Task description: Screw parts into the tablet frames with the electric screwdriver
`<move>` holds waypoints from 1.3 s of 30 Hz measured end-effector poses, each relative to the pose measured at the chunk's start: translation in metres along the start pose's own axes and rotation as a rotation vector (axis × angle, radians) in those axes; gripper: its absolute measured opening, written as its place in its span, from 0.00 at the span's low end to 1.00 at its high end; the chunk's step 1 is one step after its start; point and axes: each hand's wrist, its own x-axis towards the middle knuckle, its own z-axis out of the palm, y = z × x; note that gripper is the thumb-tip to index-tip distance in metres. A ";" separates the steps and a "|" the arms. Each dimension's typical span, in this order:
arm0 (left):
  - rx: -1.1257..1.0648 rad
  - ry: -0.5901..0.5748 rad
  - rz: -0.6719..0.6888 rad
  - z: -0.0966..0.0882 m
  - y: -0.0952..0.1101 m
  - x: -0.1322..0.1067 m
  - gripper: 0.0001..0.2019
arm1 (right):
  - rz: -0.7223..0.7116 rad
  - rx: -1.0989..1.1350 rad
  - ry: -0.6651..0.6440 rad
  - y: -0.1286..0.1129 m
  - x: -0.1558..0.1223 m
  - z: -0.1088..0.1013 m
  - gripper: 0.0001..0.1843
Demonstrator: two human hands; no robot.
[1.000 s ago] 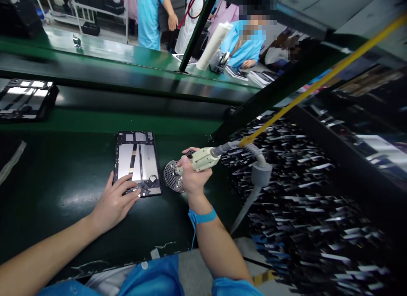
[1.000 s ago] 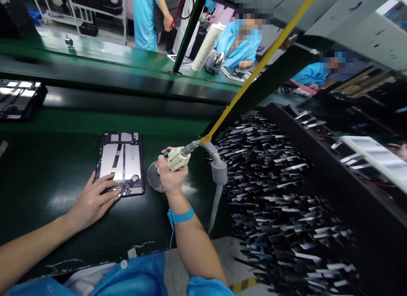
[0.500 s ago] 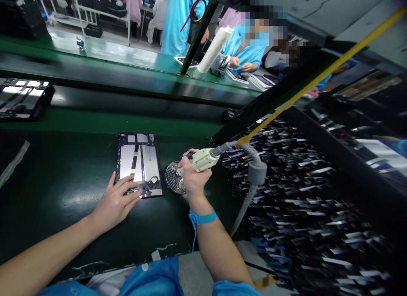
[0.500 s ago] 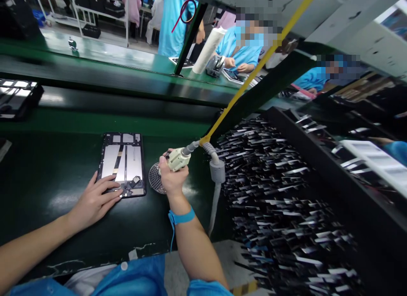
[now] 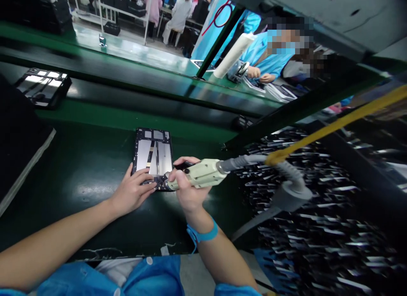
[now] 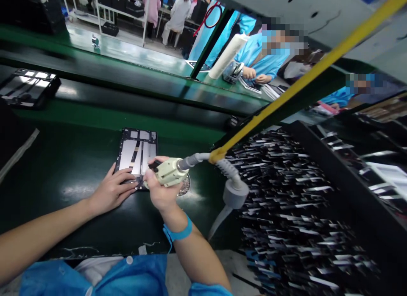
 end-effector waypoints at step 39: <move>0.012 -0.021 0.005 0.001 -0.001 -0.003 0.11 | -0.079 -0.269 0.277 0.018 0.039 -0.062 0.08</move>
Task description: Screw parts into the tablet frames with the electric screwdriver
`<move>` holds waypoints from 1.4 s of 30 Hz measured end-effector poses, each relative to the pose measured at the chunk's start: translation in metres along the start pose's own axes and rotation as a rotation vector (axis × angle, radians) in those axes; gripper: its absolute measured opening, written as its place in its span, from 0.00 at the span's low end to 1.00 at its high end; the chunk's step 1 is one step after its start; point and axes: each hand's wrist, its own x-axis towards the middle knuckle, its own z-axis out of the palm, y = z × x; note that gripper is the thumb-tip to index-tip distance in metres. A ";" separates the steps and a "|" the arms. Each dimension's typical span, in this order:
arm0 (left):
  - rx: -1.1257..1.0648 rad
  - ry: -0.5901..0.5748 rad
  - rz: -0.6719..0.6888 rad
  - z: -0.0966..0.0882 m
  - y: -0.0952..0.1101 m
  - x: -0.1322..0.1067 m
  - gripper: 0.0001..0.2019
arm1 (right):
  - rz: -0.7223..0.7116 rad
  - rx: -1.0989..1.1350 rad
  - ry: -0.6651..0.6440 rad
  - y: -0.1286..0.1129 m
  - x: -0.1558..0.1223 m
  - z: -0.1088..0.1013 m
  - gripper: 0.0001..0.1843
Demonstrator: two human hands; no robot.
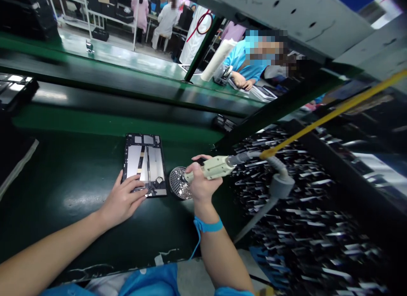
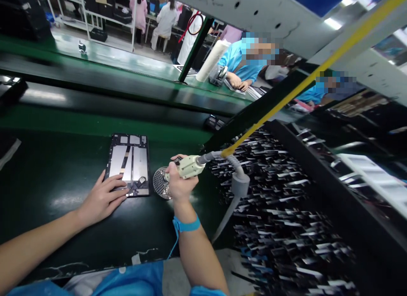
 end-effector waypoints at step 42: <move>-0.022 -0.013 -0.004 -0.001 -0.001 0.000 0.11 | 0.088 -0.032 0.013 0.020 -0.002 -0.002 0.12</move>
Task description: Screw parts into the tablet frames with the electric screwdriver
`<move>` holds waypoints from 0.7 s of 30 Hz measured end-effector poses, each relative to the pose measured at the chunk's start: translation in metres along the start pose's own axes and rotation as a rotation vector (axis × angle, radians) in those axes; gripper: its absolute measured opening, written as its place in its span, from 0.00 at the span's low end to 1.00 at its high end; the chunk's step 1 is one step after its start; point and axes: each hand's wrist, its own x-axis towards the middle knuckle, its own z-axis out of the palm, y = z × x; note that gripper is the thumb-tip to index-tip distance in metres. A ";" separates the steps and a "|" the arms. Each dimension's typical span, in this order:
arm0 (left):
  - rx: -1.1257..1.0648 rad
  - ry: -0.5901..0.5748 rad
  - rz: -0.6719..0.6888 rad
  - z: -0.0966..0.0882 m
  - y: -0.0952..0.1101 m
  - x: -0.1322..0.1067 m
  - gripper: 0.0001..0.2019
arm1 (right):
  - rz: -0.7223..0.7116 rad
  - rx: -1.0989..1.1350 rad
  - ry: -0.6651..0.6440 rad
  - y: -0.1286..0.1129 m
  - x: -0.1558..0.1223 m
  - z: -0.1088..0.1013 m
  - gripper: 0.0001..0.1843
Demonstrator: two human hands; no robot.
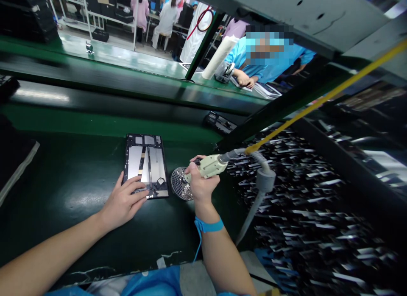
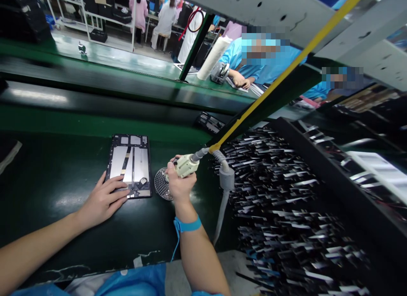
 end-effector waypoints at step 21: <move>-0.005 -0.003 -0.010 0.000 0.000 0.000 0.11 | 0.013 0.001 0.003 0.000 0.000 0.001 0.12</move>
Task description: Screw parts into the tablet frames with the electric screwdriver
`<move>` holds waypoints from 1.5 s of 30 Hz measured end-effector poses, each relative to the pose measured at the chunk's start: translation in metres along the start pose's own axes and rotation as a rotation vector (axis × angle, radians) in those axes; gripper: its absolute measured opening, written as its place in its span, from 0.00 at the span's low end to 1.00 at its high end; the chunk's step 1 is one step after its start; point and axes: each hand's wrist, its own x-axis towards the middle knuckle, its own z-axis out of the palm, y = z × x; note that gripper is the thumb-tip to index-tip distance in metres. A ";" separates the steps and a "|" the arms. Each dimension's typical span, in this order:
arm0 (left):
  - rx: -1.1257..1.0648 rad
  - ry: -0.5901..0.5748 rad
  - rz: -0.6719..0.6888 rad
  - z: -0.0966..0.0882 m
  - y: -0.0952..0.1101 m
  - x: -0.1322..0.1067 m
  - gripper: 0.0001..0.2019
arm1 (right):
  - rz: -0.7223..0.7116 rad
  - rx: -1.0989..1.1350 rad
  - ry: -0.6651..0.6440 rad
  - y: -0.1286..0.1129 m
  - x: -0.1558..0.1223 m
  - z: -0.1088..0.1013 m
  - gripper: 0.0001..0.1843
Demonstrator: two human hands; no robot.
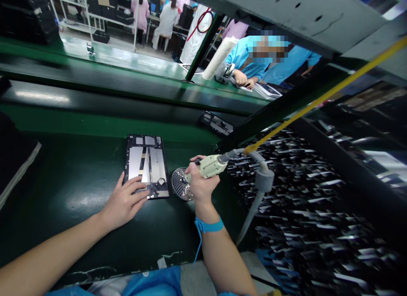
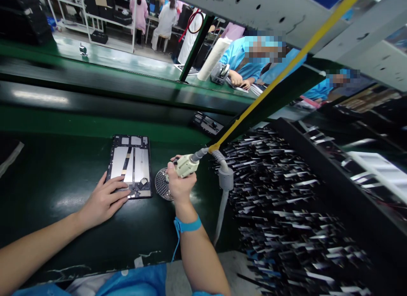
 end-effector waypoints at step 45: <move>0.006 -0.008 -0.005 -0.001 0.000 -0.001 0.12 | 0.016 -0.012 0.016 0.001 0.001 -0.001 0.15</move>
